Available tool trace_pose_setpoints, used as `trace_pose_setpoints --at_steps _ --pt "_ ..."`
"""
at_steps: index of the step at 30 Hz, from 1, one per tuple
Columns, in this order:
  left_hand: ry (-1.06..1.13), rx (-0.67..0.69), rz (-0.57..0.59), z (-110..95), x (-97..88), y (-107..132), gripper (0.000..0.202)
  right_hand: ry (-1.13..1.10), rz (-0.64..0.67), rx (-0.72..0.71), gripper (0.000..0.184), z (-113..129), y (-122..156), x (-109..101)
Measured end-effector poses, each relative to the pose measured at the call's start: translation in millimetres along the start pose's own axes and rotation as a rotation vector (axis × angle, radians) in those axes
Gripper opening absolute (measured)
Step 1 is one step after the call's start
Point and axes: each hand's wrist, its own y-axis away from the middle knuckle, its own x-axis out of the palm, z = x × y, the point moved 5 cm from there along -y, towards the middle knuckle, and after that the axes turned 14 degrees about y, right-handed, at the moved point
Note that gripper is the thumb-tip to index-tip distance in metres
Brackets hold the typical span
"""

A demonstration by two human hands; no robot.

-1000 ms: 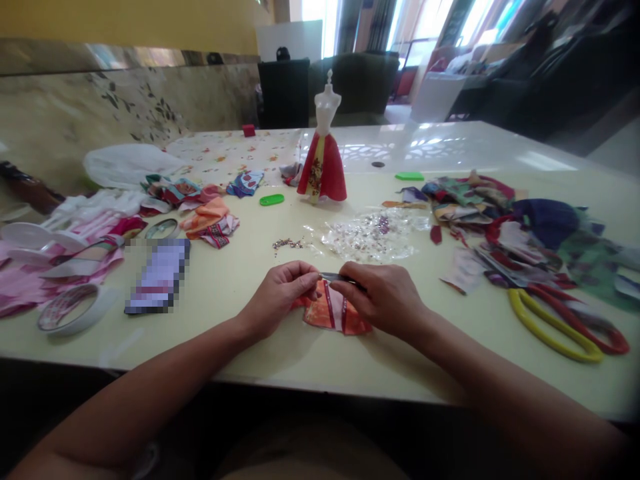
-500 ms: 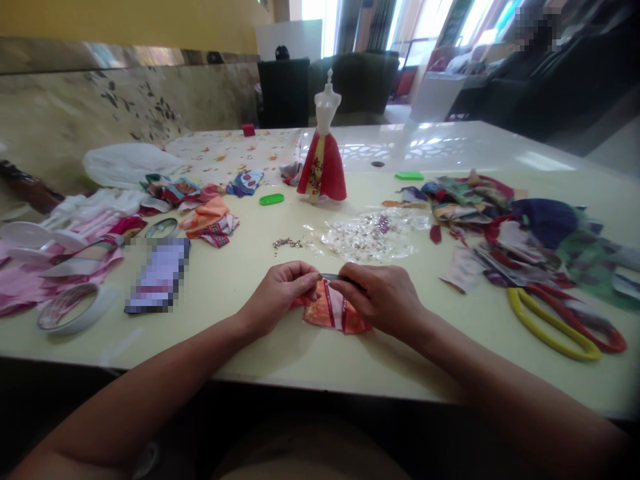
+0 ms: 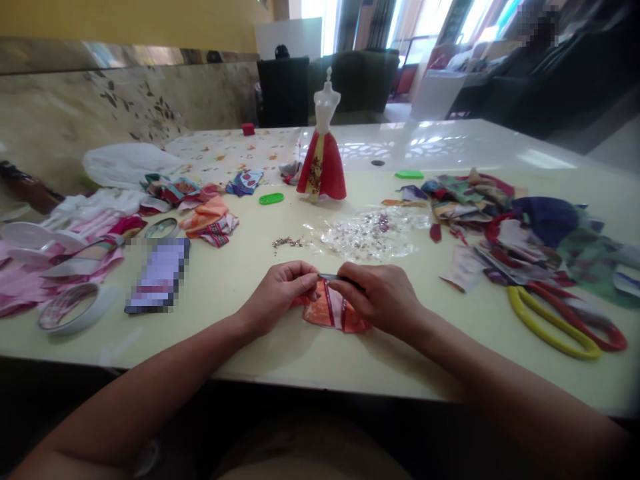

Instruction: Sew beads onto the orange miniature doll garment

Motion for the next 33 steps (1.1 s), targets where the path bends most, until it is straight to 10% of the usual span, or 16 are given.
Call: trace_pose_setpoints --at_steps 13,33 --pt "-0.170 0.083 0.032 -5 11.7 7 0.020 -0.167 0.003 0.029 0.037 2 -1 -7" --pt "-0.345 0.246 -0.037 -26 -2.9 6 0.015 0.412 0.329 -0.031 0.037 -10 -9 3"
